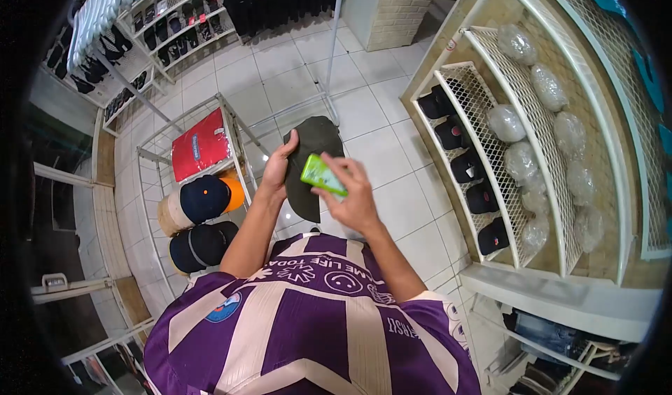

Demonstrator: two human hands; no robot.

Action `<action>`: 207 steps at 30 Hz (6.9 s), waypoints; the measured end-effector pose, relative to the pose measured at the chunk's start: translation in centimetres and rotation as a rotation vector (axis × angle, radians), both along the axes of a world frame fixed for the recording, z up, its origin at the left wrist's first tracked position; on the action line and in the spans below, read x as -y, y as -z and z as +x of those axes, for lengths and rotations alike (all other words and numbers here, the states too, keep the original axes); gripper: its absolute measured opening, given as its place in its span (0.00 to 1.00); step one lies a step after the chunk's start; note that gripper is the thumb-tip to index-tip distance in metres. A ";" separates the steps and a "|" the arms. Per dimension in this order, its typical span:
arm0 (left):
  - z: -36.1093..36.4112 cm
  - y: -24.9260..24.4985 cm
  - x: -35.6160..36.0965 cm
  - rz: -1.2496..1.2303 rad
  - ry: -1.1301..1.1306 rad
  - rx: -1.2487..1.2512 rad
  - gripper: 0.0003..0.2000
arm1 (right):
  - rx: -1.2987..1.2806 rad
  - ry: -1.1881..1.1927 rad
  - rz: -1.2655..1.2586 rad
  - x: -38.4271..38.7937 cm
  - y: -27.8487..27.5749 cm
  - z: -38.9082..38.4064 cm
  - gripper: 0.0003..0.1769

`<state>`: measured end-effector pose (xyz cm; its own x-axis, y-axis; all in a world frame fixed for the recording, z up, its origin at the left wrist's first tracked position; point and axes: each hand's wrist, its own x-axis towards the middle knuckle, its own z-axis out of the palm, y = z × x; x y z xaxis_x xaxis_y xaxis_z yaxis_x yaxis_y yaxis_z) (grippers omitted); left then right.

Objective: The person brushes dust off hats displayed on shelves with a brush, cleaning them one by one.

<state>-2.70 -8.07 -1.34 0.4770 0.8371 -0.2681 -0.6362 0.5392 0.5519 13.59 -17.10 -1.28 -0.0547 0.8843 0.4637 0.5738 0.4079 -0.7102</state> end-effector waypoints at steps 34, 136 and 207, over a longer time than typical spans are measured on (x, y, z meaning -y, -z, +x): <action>-0.4 -1.4 0.9 0.090 0.104 -0.058 0.22 | -0.149 0.335 0.162 -0.9 -3.9 -0.4 0.36; -0.8 1.6 0.3 0.251 -0.068 -0.041 0.16 | -0.035 -0.008 0.012 2.6 1.1 -2.4 0.34; -3.5 -0.1 4.0 0.393 0.248 -0.419 0.23 | -0.250 0.128 -0.041 -3.7 -1.3 1.8 0.28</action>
